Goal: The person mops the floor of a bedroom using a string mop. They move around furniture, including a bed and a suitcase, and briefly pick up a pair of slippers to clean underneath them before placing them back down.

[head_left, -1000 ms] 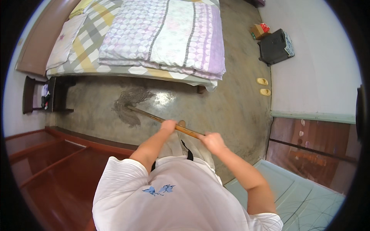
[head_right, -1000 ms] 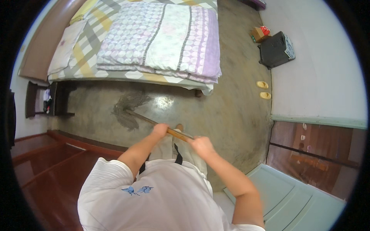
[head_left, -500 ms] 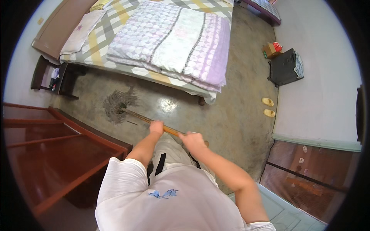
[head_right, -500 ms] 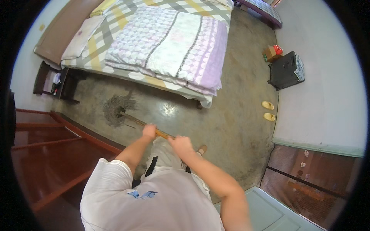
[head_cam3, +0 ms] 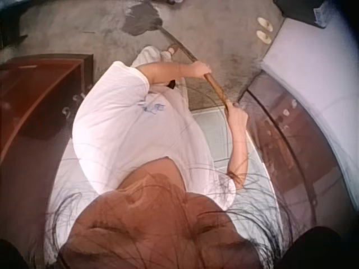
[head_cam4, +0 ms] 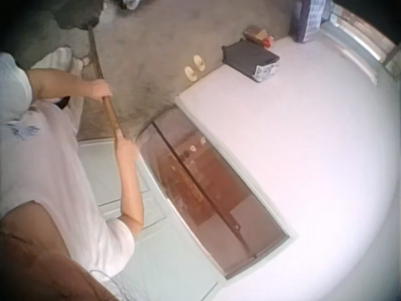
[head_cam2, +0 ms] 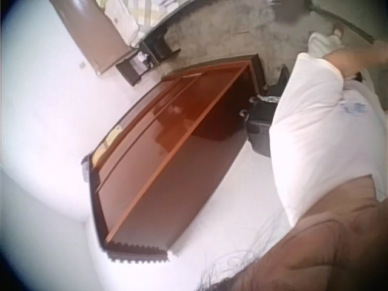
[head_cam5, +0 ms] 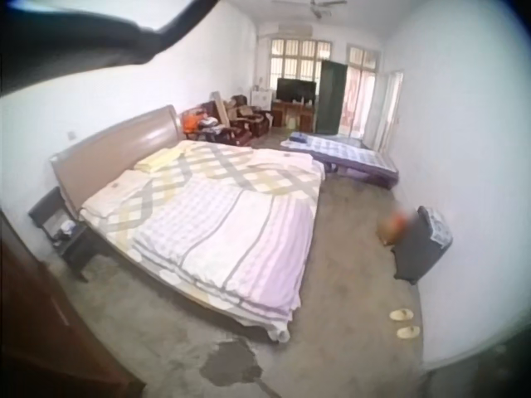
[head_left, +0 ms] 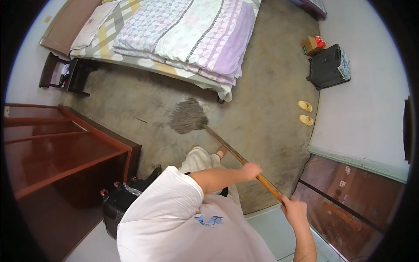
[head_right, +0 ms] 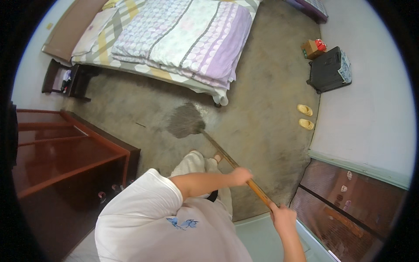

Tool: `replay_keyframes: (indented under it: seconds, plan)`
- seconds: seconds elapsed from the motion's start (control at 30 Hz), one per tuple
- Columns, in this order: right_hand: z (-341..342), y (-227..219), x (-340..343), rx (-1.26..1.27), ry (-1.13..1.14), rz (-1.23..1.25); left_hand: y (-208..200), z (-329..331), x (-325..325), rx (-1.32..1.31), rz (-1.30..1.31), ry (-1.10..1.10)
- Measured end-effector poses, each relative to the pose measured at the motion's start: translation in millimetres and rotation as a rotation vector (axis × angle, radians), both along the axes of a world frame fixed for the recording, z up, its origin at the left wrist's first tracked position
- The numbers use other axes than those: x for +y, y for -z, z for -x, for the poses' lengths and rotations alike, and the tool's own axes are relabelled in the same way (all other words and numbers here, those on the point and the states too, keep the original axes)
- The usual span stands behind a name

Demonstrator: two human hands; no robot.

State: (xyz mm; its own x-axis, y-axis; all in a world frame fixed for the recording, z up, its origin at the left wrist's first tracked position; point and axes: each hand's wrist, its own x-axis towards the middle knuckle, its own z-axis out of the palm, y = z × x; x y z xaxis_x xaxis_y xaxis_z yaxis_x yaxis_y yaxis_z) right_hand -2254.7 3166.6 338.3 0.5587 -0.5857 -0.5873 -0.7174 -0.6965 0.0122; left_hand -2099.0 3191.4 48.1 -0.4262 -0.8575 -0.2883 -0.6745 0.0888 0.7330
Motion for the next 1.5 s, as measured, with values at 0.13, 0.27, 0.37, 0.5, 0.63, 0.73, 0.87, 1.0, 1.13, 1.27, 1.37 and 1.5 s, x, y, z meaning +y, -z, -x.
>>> replay_keyframes:
  seconds: [0.13,0.27,0.37,0.5,0.63,0.73,0.87,1.0,1.13,1.27,1.37,1.5]
  plan:
    - [3,-31,12,-0.023,0.147,-0.013,-14,25,-2,0.185,0.064,0.073]
    - [-8,-30,5,-0.057,0.152,-0.019,-16,25,-8,0.083,-0.007,0.070]
    - [-27,-27,-4,-0.112,0.108,-0.004,-13,6,-10,0.061,-0.058,0.030]
    - [-67,-1,-3,-0.235,0.068,-0.043,14,-40,7,0.002,-0.050,-0.050]
    - [-113,51,9,-0.183,-0.048,-0.120,43,-122,50,-0.143,-0.121,-0.124]
    - [-149,108,29,-0.225,-0.080,-0.195,62,-187,89,-0.182,-0.176,-0.176]
    - [-204,175,64,-0.339,-0.132,-0.252,116,-254,149,-0.332,-0.213,-0.303]
    - [-237,224,80,-0.352,-0.235,-0.302,143,-275,187,-0.532,-0.250,-0.703]
    - [-212,222,60,-0.367,-0.215,-0.349,137,-247,170,-0.594,-0.357,-0.727]
    - [-124,203,7,-0.374,-0.149,-0.346,135,-162,121,-0.634,-0.316,-0.632]
    - [-36,182,-31,-0.362,-0.102,-0.313,129,-75,74,-0.570,-0.265,-0.550]
    - [94,155,-78,-0.320,-0.054,-0.229,91,51,2,-0.474,-0.296,-0.409]
